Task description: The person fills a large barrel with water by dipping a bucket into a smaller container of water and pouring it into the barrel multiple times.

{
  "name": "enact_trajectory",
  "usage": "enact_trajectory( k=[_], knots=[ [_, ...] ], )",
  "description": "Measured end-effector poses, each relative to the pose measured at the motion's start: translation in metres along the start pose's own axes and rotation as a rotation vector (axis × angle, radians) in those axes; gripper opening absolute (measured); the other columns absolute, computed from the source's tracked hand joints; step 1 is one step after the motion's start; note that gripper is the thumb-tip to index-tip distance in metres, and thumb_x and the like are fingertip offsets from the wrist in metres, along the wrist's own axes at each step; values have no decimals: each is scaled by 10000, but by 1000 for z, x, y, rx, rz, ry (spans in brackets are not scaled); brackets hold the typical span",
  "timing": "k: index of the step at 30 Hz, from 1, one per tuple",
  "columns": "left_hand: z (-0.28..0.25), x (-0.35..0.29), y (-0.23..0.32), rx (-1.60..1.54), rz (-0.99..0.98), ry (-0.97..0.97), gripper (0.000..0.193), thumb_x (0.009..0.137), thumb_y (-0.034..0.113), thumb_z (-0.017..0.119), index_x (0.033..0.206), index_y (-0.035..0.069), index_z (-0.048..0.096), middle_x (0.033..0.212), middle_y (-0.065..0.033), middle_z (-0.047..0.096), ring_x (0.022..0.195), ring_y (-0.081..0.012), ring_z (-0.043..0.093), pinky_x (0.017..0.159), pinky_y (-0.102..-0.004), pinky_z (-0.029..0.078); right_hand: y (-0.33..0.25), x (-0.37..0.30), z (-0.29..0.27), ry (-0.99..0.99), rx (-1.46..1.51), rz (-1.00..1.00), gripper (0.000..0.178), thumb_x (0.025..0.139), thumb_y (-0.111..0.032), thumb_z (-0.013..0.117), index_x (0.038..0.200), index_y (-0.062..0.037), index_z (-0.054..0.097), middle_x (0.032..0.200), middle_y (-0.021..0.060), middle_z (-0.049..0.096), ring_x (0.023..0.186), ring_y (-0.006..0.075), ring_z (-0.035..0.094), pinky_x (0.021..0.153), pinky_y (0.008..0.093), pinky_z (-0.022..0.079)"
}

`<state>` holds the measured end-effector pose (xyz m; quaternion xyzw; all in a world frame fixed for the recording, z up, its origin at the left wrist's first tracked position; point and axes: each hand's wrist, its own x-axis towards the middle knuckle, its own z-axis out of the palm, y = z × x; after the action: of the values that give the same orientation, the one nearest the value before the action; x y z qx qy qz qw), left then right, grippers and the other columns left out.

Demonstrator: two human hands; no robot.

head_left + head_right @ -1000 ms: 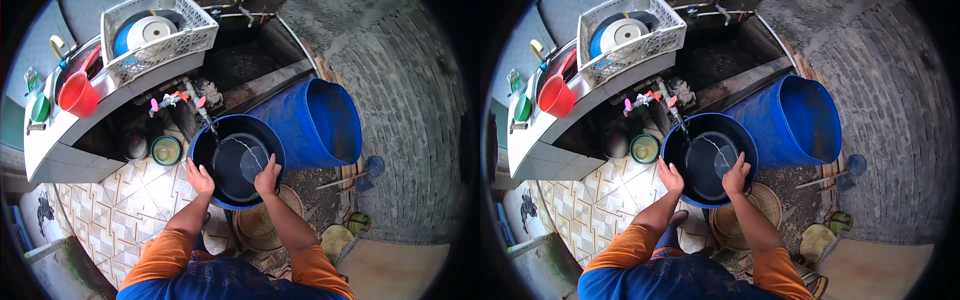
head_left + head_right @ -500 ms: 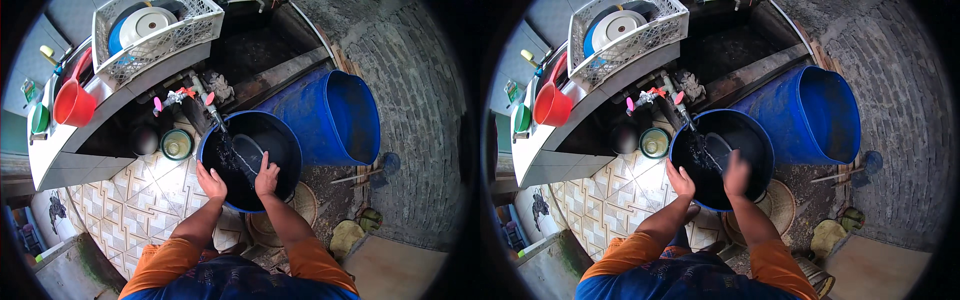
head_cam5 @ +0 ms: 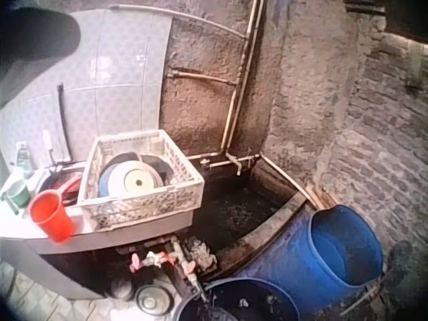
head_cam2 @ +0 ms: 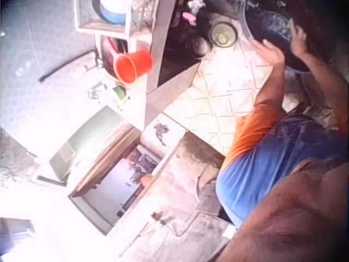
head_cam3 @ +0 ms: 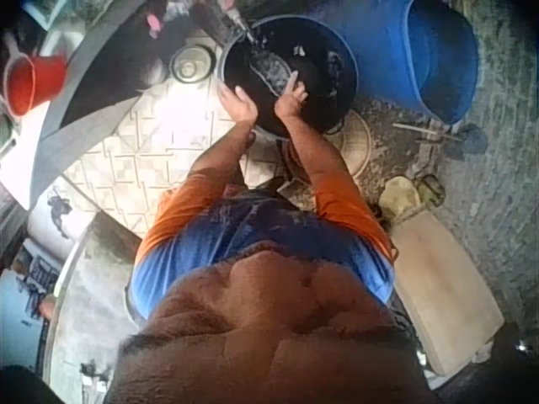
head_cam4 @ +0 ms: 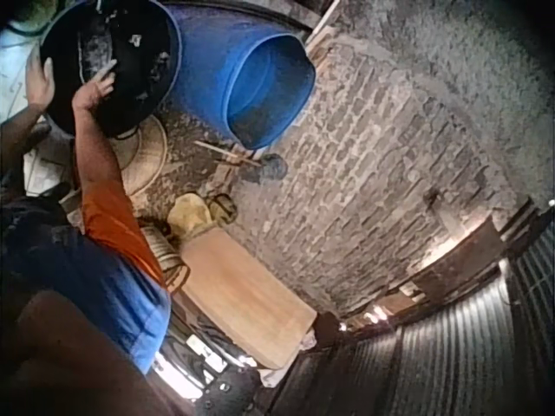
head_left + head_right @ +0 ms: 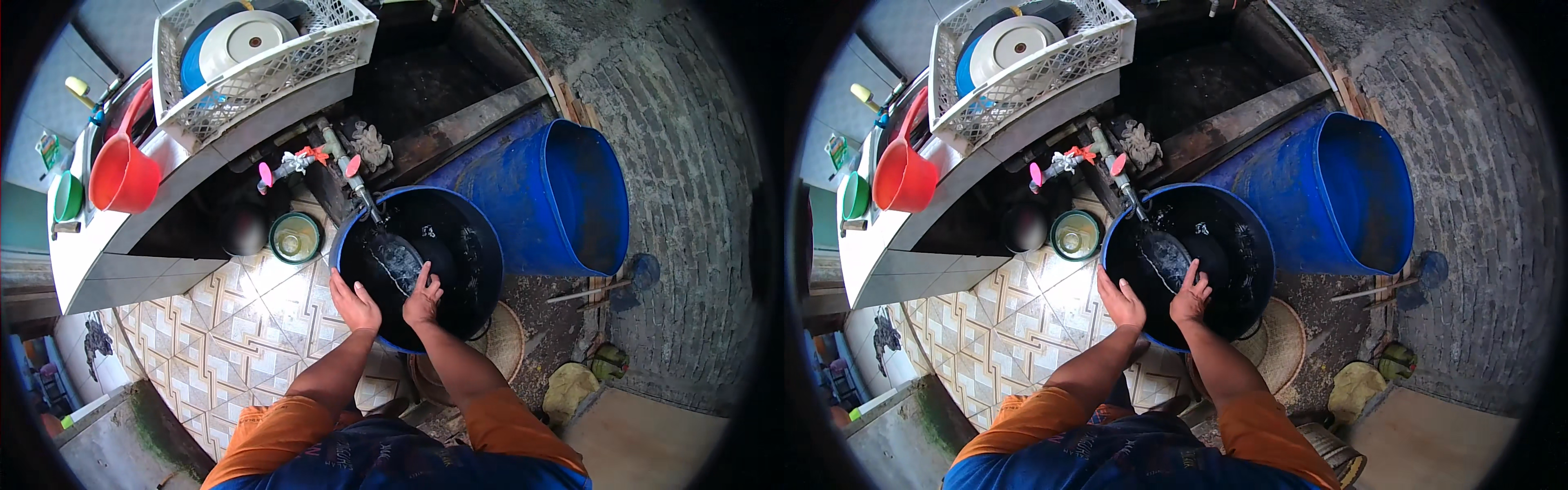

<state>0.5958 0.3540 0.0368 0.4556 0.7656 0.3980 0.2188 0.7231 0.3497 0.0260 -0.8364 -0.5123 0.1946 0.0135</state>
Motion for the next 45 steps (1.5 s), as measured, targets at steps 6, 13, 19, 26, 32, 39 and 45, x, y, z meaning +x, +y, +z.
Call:
enact_trajectory(
  k=[6, 13, 19, 26, 32, 39, 45],
  knots=[
    [2, 0, 1, -13, -8, 11, 583, 874, 98, 480, 1396, -40, 261, 1343, -306, 358, 1240, -449, 354, 1067, -469, 259, 18, 17, -12, -26, -27, -28, 277, 838, -154, 553, 1101, -96, 620, 1235, 169, 511, 1098, 390, 475, 982, 468, 367],
    [2, -1, 1, -36, -1, 4, 579, 877, 94, 466, 1398, -43, 252, 1346, -307, 353, 1244, -446, 352, 1070, -463, 256, 0, 16, -76, -404, 345, 21, 348, 882, -335, 583, 1044, -32, 637, 913, 136, 660, 828, 231, 623, 735, 338, 471],
    [6, -2, -2, -42, 26, 21, 521, 912, 108, 399, 1388, -55, 266, 1363, -300, 341, 1266, -435, 331, 1085, -452, 240, 14, 6, -130, -274, 694, 146, 305, 898, -294, 567, 964, -3, 630, 821, 81, 632, 761, 179, 574, 679, 319, 450],
    [9, -2, -15, -67, 6, 5, 506, 924, 122, 372, 1386, -60, 273, 1394, -274, 328, 1292, -410, 316, 1101, -438, 220, 16, -36, -185, -148, 1145, 183, 285, 901, -290, 566, 782, -34, 600, 649, 2, 514, 602, 82, 450, 538, 269, 379],
    [13, 5, -35, -23, 70, 10, 521, 947, 176, 381, 1408, -36, 264, 1413, -263, 320, 1302, -392, 307, 1100, -416, 214, 9, -100, -248, 17, 1321, 28, 300, 919, -293, 546, 769, -37, 590, 624, -19, 487, 536, 66, 449, 495, 228, 379],
    [41, 43, -83, -31, -41, -125, 548, 925, 290, 479, 1344, -48, 383, 1280, -242, 496, 1139, -363, 505, 993, -422, 381, 46, -208, -326, 149, 1408, -119, 230, 934, -253, 538, 851, -50, 608, 663, -45, 486, 559, 22, 425, 478, 188, 340],
    [-5, -7, -83, -257, 1060, -247, 574, 927, 377, 483, 1283, -71, 449, 1249, -253, 518, 1146, -303, 525, 935, -403, 462, 109, -297, -324, 587, 1066, -284, 297, 904, -228, 543, 731, 13, 558, 656, 150, 570, 607, 269, 576, 565, 378, 427]
  ],
)
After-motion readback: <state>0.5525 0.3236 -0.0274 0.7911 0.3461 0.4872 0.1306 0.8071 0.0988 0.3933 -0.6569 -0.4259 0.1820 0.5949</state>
